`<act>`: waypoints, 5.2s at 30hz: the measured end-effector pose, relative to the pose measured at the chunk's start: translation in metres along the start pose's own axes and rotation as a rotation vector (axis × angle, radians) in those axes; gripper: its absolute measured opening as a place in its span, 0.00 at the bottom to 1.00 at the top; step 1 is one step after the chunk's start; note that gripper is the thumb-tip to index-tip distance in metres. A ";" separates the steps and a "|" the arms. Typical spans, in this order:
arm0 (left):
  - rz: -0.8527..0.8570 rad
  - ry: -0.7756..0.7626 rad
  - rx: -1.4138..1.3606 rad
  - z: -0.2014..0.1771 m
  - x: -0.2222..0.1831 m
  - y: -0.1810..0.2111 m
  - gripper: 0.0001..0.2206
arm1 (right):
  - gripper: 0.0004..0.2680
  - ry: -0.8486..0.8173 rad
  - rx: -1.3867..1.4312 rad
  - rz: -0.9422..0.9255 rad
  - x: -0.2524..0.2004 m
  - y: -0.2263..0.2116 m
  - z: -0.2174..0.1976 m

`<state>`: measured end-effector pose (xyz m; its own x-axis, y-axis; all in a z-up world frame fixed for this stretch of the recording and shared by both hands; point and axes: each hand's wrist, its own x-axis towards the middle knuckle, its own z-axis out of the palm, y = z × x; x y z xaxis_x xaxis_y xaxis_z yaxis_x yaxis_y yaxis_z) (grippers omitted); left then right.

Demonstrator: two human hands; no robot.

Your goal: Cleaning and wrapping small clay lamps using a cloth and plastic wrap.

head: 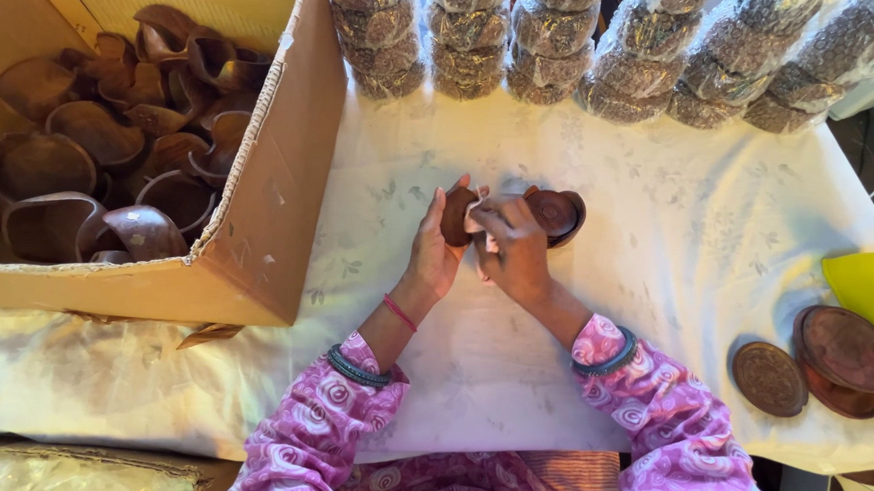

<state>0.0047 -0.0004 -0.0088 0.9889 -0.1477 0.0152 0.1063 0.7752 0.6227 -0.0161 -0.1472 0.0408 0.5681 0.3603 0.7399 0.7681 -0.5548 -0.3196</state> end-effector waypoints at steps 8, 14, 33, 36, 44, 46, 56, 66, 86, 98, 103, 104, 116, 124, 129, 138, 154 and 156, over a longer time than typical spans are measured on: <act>-0.032 -0.010 0.000 0.004 -0.003 0.002 0.28 | 0.14 -0.065 0.001 -0.070 0.000 -0.003 0.001; -0.076 -0.043 0.015 0.004 -0.004 -0.003 0.27 | 0.14 0.001 0.013 -0.092 0.002 -0.015 -0.002; -0.060 -0.018 0.070 -0.005 -0.001 -0.011 0.27 | 0.19 -0.041 -0.007 -0.072 0.000 -0.016 -0.001; -0.060 -0.013 0.006 0.004 -0.005 0.000 0.28 | 0.19 -0.098 0.045 -0.138 0.000 -0.018 -0.002; -0.071 0.008 -0.047 0.005 -0.005 0.009 0.24 | 0.13 -0.159 0.113 -0.214 0.001 -0.013 -0.003; -0.072 0.012 -0.033 0.004 -0.004 0.009 0.23 | 0.15 -0.148 0.128 -0.218 0.003 -0.011 -0.004; -0.031 0.074 0.087 0.002 -0.003 0.013 0.24 | 0.09 -0.174 0.022 -0.168 0.002 0.001 -0.004; -0.083 0.063 0.220 0.001 -0.004 -0.003 0.24 | 0.10 -0.017 -0.052 -0.042 0.003 0.002 -0.006; -0.118 0.013 0.102 -0.003 -0.006 -0.004 0.22 | 0.14 -0.078 0.087 -0.161 -0.001 -0.012 0.001; 0.033 0.175 0.176 -0.003 0.001 -0.001 0.24 | 0.12 -0.294 0.036 -0.140 -0.023 0.000 -0.031; 0.139 0.358 0.537 -0.018 0.011 -0.012 0.21 | 0.11 -0.276 0.151 0.012 -0.051 0.025 -0.057; 0.137 0.351 0.541 -0.016 0.015 -0.013 0.21 | 0.11 -0.270 0.147 0.016 -0.055 0.030 -0.057; 0.317 0.065 1.006 0.046 0.096 -0.032 0.10 | 0.12 -0.352 0.163 0.151 -0.058 0.038 -0.059; 0.507 -0.017 1.362 0.048 0.089 -0.046 0.07 | 0.11 -0.428 0.205 0.197 -0.056 0.041 -0.058; 0.511 -0.051 1.348 0.048 0.083 -0.049 0.06 | 0.11 -0.443 0.220 0.223 -0.055 0.041 -0.059; 0.352 -0.007 0.926 0.009 0.085 -0.072 0.12 | 0.12 -0.425 0.301 0.196 -0.051 0.045 -0.064; 0.305 -0.019 1.108 0.013 0.085 -0.065 0.19 | 0.12 -0.153 -0.565 0.639 -0.073 0.165 -0.130; 0.299 -0.036 1.130 0.018 0.080 -0.059 0.19 | 0.15 -0.149 -0.615 0.660 -0.069 0.159 -0.129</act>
<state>0.0758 -0.0687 -0.0305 0.9534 -0.0834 0.2899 -0.3010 -0.2022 0.9319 0.0287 -0.3568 0.0153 0.9009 -0.1025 0.4217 0.0054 -0.9689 -0.2473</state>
